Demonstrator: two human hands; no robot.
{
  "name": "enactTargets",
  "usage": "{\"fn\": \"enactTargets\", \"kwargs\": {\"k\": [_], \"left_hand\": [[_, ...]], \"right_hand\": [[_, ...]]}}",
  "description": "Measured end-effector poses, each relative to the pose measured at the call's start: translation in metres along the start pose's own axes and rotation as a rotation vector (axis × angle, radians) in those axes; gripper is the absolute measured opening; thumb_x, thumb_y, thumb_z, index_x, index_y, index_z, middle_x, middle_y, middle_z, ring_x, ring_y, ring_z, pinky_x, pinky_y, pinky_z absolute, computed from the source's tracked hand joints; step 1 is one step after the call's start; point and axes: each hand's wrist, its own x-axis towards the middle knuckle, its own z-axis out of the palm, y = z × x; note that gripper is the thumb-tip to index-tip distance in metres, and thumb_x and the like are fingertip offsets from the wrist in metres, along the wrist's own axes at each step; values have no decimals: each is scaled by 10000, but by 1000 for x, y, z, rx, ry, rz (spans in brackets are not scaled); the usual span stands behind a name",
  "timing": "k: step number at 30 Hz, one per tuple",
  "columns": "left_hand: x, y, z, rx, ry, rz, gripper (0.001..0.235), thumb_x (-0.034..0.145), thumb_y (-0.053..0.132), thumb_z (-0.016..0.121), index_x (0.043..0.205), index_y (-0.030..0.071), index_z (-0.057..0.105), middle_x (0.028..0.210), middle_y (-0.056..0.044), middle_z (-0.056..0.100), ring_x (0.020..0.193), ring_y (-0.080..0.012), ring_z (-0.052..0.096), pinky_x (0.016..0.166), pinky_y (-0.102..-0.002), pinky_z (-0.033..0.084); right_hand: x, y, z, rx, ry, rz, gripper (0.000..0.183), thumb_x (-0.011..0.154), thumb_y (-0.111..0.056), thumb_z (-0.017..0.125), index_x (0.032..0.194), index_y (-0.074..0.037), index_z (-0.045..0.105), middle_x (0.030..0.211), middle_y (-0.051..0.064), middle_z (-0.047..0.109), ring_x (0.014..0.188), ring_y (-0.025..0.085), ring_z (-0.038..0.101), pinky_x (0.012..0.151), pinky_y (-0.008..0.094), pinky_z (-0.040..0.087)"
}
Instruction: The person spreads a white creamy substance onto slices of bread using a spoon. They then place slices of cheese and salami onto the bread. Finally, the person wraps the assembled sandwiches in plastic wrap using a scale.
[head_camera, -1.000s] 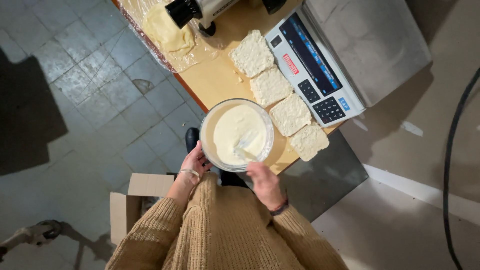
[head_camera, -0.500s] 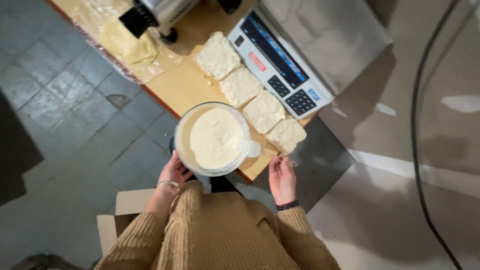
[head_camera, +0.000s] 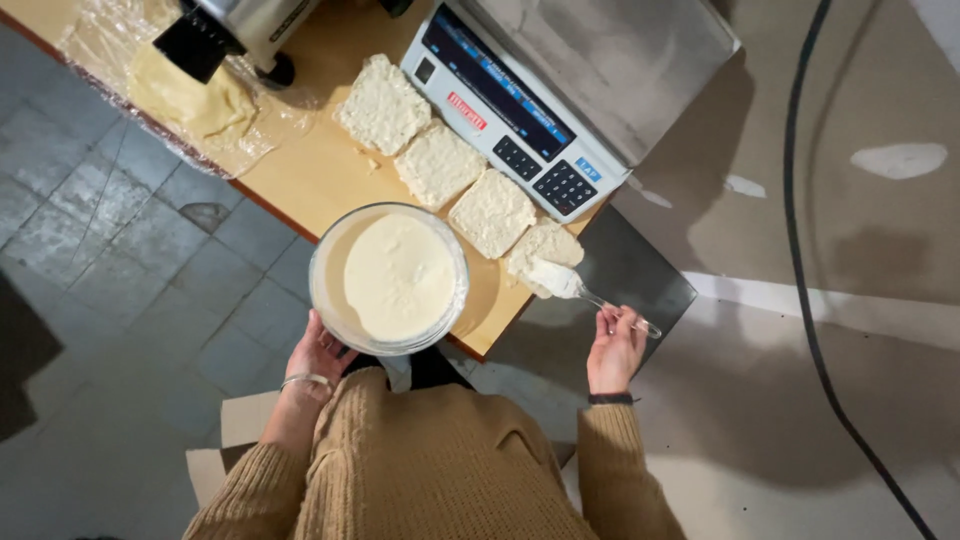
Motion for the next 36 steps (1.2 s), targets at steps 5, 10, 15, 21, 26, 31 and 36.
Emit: {"fn": "enactTargets", "kwargs": {"k": [5,10,15,21,26,31,36], "left_hand": [[0,-2,-4,-3,-22,13,663,944,590,537,1434,143,511,1427,-49,564,1313,-254,516,1109,-509,405],[6,-8,-14,-26,-59,14,665,949,599,552,1421,131,516,1408,-34,561,1300,-242,517,1108,-481,408],[4,-5,-9,-11,-47,30,650,950,602,562,1392,126,537,1372,-33,581,1281,-237,529,1100,-469,427],[1,-2,-2,3,-3,17,655,934,611,551,1389,140,535,1365,-19,583,1265,-215,537,1084,-471,430],[1,-2,-7,12,4,-1,663,950,615,538,1388,118,539,1354,-42,595,1242,-233,554,1081,-470,442],[10,-8,-16,-21,-27,8,657,970,608,539,1403,114,540,1356,-31,580,1246,-230,544,1078,-467,437],[5,-4,-8,-8,-22,21,621,961,600,523,1395,156,540,1380,-17,591,1263,-228,540,1085,-478,438]], "right_hand": [[-10,-9,-1,-105,-25,-19,119,1104,-182,534,1119,-69,567,993,72,689,940,174,674,896,357,563],[-15,-13,-7,-135,-51,-70,88,1104,-153,521,1141,-77,546,1029,64,670,955,182,681,896,365,578],[-26,-45,27,-173,-149,-229,102,1119,-119,519,1179,-48,562,1067,97,679,956,191,684,902,369,586],[-9,-12,55,-309,-194,-205,82,1105,-78,510,1151,-17,540,1002,114,684,871,182,689,852,353,617],[-23,-38,68,-540,-231,-297,91,1102,-66,486,1147,0,529,990,112,698,844,167,711,829,333,629],[-33,-52,67,-587,-223,-394,103,1095,-43,491,1162,24,530,1011,119,691,837,169,717,809,321,623],[-34,-44,51,-679,-162,-387,93,1094,-33,499,1142,36,539,988,127,720,823,173,734,788,291,615]]}}
